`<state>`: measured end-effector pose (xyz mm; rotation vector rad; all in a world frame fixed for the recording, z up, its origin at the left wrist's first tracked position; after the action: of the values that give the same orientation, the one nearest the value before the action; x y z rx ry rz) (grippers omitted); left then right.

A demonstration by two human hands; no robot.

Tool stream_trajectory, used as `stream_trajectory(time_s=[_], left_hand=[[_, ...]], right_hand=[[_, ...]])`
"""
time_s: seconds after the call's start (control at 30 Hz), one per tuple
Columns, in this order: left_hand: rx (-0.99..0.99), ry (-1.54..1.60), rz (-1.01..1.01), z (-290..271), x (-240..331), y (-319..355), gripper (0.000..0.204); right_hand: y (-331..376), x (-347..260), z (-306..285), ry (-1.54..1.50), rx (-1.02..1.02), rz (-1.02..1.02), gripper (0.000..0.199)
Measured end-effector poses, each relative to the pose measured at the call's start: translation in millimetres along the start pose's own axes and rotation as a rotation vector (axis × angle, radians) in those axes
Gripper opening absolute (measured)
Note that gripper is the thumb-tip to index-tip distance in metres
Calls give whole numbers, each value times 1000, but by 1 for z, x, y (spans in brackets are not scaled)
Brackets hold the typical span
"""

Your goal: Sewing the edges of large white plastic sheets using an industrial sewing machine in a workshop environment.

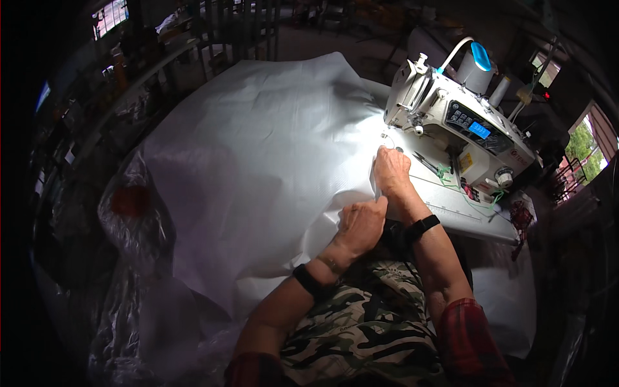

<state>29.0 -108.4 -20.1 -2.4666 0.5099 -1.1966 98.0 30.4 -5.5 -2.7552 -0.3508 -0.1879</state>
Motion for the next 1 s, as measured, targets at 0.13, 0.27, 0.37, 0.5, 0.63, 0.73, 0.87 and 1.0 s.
stream_trajectory(time_s=[0.13, 0.27, 0.37, 0.5, 0.63, 0.73, 0.87, 1.0], left_hand=[[21, -55, -2, 6, -4, -26, 10], [19, -129, -34, 11, -10, -38, 12], [37, -102, -13, 6, -9, -40, 10], [-16, -2, 34, -15, 18, -19, 24], [92, -173, 151, -51, 32, 43, 49], [130, -292, -5, -81, -4, 68, 52], [53, -489, -59, -114, -89, 64, 53], [-13, -483, 59, -132, -98, 35, 53]], right_hand=[[-10, 8, 9, -46, 76, -20, 13], [-10, 16, 10, -133, 63, 17, 17], [-4, 24, 11, -158, 13, 5, 22], [26, 48, 3, -653, 186, 51, 22], [119, 41, -19, -896, 43, 171, 25], [177, 8, 11, -1144, -252, 85, 27], [193, -51, 65, -1479, -729, 32, 37], [202, -90, 74, -1546, -806, -38, 38]])
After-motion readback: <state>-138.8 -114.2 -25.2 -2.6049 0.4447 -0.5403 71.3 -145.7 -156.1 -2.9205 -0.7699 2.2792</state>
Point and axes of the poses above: each hand's wrist, its own y-axis away from the middle knuckle, its own z-axis out of the palm, x = y × z, the point moved 6 cm from there along -y, towards the middle knuckle, and after that the axes turned 11 degrees about y, right-handed, at the moved point
